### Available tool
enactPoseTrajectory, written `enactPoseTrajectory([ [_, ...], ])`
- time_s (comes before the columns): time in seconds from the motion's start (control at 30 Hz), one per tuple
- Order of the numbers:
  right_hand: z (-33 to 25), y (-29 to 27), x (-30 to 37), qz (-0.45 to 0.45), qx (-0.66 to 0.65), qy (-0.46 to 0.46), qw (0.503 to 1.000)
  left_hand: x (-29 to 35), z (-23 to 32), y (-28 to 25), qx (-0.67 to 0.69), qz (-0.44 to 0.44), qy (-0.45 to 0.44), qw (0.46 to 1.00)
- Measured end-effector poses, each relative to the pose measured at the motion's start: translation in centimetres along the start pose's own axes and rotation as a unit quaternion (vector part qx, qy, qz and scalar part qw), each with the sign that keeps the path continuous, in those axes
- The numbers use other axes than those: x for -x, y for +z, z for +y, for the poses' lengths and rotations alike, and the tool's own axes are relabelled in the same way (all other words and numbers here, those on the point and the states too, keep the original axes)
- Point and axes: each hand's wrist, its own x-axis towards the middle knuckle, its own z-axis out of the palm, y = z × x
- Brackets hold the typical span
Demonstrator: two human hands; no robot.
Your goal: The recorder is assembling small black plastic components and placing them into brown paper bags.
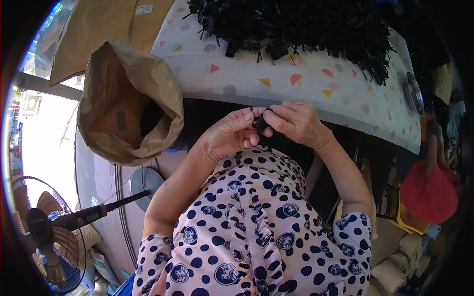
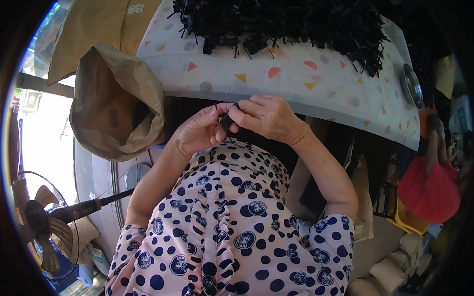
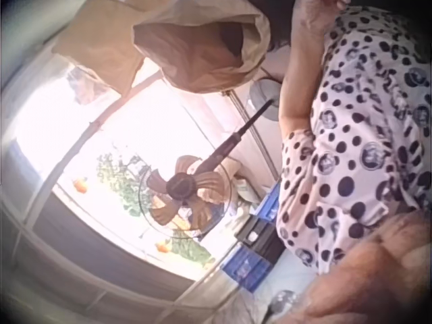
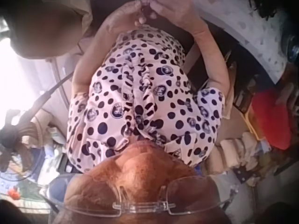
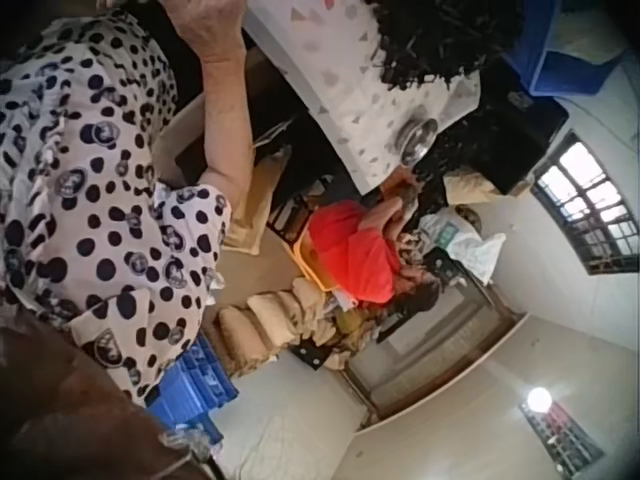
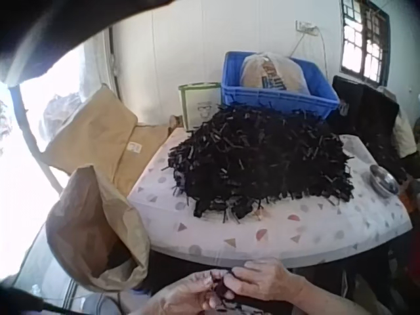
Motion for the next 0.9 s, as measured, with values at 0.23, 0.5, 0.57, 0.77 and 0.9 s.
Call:
enactPoseTrajectory([
  [0.23,-3.0,2.1,-0.1,0.049,-0.226,0.282,0.931,2.0,0.1,1.9,-0.210,0.177,0.104,0.956],
  [0.5,-7.2,4.7,-2.6,0.083,-0.454,0.462,0.758,2.5,-1.3,2.0,-0.447,0.271,0.259,0.812],
  [0.57,-7.4,5.4,-2.8,0.083,-0.458,0.471,0.749,2.5,-1.7,2.1,-0.458,0.287,0.265,0.798],
  [0.77,-7.6,5.9,-2.7,0.085,-0.475,0.496,0.722,2.5,-2.2,1.2,-0.526,0.294,0.302,0.739],
  [0.9,-7.7,6.0,-2.7,0.097,-0.489,0.503,0.706,2.4,-2.2,1.5,-0.558,0.293,0.318,0.708],
])
